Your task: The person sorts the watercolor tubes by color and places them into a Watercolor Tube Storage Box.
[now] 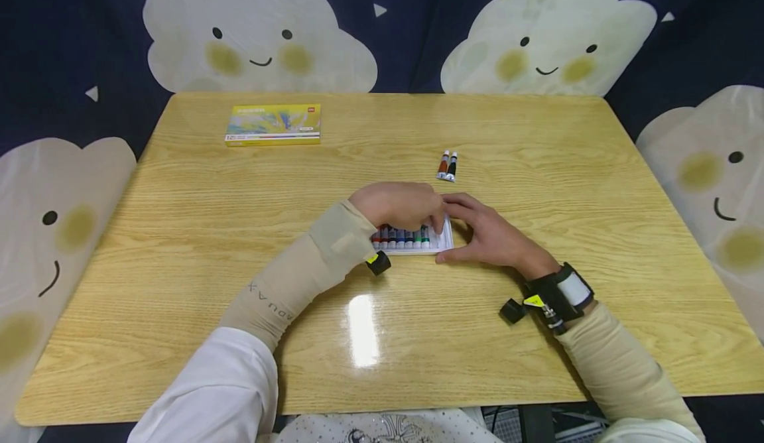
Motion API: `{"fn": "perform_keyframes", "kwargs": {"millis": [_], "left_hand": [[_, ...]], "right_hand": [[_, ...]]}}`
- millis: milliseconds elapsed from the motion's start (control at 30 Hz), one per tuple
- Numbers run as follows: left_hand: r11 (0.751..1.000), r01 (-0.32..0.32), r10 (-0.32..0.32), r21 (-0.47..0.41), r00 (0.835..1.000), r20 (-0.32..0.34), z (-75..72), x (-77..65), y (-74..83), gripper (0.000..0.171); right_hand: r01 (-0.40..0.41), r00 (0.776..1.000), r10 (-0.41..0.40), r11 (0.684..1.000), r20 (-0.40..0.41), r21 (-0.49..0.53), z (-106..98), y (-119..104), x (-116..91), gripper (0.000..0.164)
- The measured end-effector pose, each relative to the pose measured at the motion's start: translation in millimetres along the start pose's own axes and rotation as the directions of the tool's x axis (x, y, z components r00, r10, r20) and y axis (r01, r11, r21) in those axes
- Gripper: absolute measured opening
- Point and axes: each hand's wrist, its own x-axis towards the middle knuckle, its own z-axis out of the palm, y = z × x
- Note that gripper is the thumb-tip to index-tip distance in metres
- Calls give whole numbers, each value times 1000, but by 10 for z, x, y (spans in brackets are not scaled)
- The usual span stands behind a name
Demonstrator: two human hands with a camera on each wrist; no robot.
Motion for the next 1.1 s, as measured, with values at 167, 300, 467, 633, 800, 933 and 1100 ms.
{"fn": "perform_keyframes", "kwargs": {"millis": [167, 300, 467, 633, 800, 933, 1100], "left_hand": [[999, -14, 11, -38, 998, -58, -28, 17, -34, 31], [996, -62, 51, -71, 989, -140, -68, 49, -102, 28], [990, -106, 86, -90, 975, -205, -145, 86, -200, 27], [995, -76, 55, -62, 957, -284, -266, 102, -295, 29], [998, 25, -41, -51, 942, -332, -352, 148, -413, 37], [999, 42, -51, -33, 942, -333, -355, 256, -523, 32], [997, 74, -69, 7, 955, -290, -361, 387, -623, 23]], "right_hand": [[1, 1000, -1, 1000, -6, 10, 7, 17, -8, 79], [3, 1000, -3, 1000, 0, 26, 14, 34, -14, 80], [24, 1000, -24, 1000, 1, 3, 26, 56, -10, 84], [17, 1000, -17, 999, -5, -29, 10, 48, 2, 86], [-9, 1000, 9, 999, 4, -36, -8, 30, 11, 87], [-10, 1000, 10, 999, -6, -34, -8, 24, 3, 88], [-5, 1000, 4, 999, -14, -33, 0, 19, -13, 88]]}}
